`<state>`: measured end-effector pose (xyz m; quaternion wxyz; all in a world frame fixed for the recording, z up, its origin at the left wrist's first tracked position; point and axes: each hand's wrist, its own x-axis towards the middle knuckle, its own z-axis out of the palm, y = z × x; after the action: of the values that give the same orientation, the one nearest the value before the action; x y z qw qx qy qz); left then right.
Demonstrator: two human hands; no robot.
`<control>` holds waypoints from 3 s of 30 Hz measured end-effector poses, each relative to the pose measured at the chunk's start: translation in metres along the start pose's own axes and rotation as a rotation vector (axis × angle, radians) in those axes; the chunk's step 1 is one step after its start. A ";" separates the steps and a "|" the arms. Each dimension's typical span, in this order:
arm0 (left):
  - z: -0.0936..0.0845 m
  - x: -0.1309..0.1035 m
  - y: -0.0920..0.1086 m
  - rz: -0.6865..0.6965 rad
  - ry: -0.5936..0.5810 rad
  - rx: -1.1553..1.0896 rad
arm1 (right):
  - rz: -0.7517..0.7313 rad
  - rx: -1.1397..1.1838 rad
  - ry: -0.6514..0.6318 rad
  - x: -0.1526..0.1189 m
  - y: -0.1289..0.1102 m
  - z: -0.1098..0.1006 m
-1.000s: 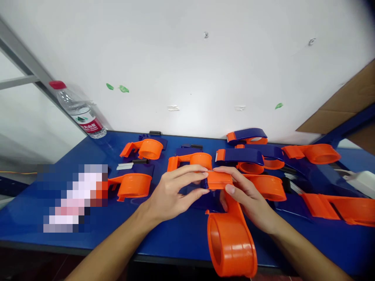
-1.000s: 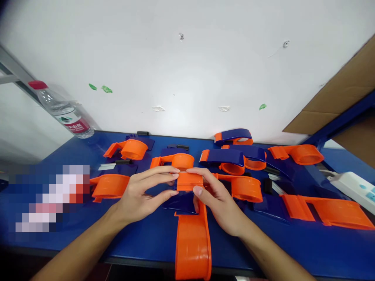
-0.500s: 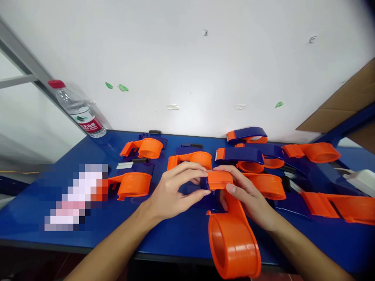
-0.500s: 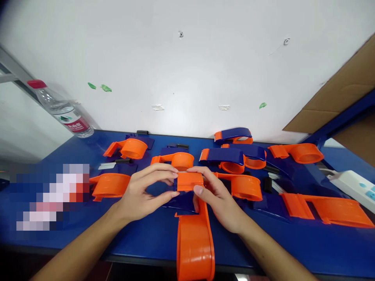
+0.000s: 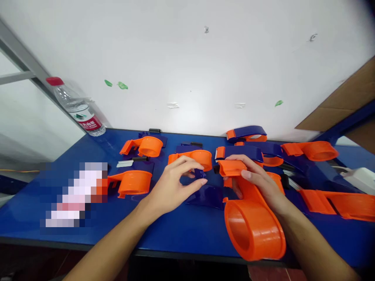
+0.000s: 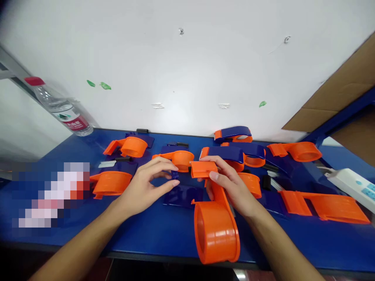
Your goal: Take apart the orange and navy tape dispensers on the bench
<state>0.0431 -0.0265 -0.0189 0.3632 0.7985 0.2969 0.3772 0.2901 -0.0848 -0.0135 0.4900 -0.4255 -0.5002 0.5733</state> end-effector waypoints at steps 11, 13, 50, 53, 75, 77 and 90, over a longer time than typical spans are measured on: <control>0.007 0.003 -0.011 -0.305 -0.174 0.528 | -0.013 -0.003 -0.024 0.001 0.000 0.000; 0.011 0.004 -0.013 -0.303 -0.171 0.568 | -0.005 -0.004 -0.030 0.000 0.001 0.000; 0.006 0.005 -0.004 -0.269 -0.170 0.770 | 0.025 -0.044 -0.050 -0.002 -0.005 0.002; 0.006 0.005 -0.005 -0.274 -0.156 0.741 | 0.029 -0.032 -0.062 -0.002 -0.005 0.002; 0.020 0.002 0.005 -0.518 -0.020 -0.593 | 0.114 0.001 -0.174 0.000 0.005 0.004; 0.016 0.003 0.002 -0.499 0.021 -0.507 | 0.116 -0.013 -0.128 -0.001 0.001 -0.001; 0.014 0.000 -0.019 -0.141 -0.261 0.345 | 0.137 0.049 -0.051 -0.005 -0.016 -0.014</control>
<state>0.0508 -0.0205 -0.0400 0.2820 0.8680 0.3628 0.1881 0.3067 -0.0873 0.0005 0.4469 -0.4320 -0.4679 0.6282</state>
